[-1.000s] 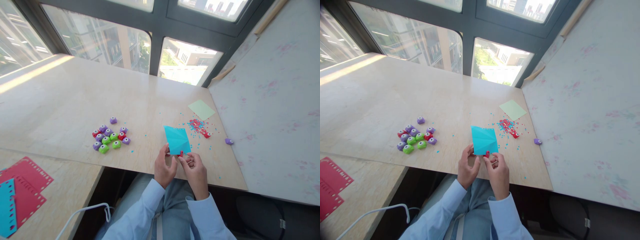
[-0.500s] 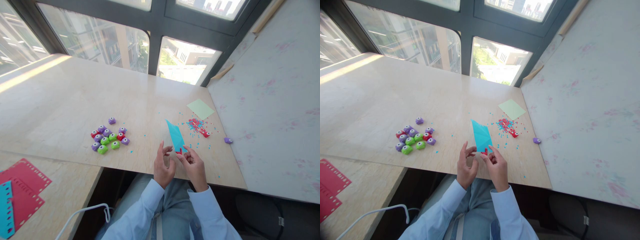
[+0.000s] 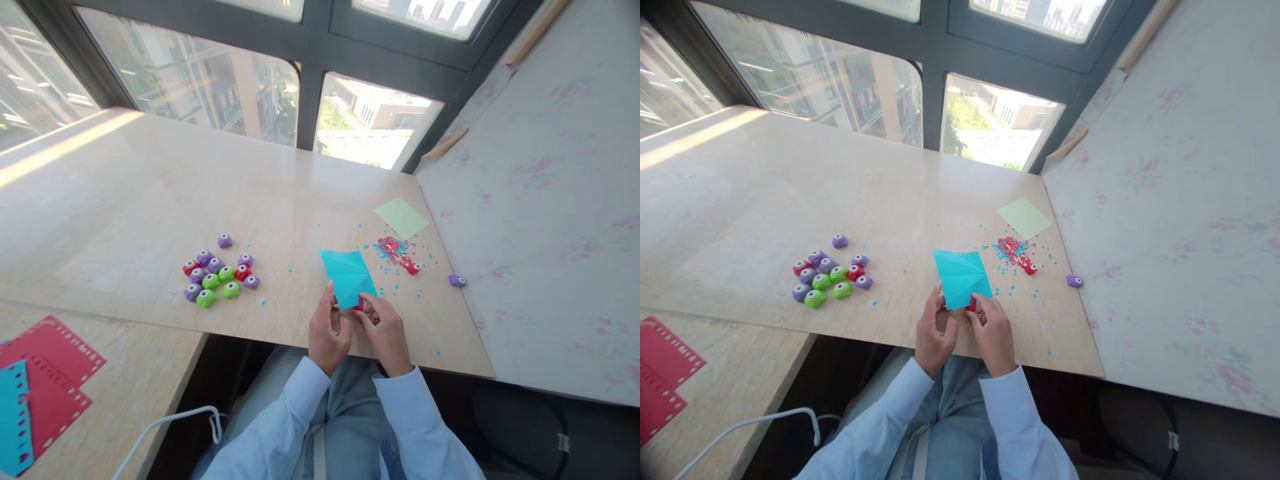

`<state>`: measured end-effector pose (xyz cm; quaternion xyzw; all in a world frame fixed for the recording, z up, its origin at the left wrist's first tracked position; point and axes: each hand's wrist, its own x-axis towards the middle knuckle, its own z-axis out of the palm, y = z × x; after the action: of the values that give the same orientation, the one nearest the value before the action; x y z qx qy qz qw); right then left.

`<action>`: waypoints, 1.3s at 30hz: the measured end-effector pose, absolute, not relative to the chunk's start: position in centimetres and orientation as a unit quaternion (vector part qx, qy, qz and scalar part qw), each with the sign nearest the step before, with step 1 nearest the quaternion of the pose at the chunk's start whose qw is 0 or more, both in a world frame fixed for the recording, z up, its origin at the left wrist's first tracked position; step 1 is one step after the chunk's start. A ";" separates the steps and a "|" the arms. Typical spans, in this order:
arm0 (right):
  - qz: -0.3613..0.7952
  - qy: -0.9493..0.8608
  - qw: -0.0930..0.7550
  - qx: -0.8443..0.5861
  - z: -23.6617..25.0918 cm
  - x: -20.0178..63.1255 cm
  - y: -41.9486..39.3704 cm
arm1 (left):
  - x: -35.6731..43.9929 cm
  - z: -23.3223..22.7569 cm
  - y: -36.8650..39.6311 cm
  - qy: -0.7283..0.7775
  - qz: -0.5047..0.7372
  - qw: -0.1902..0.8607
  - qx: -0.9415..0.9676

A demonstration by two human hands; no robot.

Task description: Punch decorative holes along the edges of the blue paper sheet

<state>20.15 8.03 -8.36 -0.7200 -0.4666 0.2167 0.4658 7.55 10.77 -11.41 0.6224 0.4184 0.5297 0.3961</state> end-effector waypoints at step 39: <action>0.177 -0.485 0.404 -0.755 -8.4 19.6 7.9 | 7.4 -11.7 11.0 0.422 0.527 0.335 0.657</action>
<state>19.56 7.93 -8.40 -0.7548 -0.4855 0.1769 0.4041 7.44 11.01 -11.65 0.6573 0.4223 0.5266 0.3351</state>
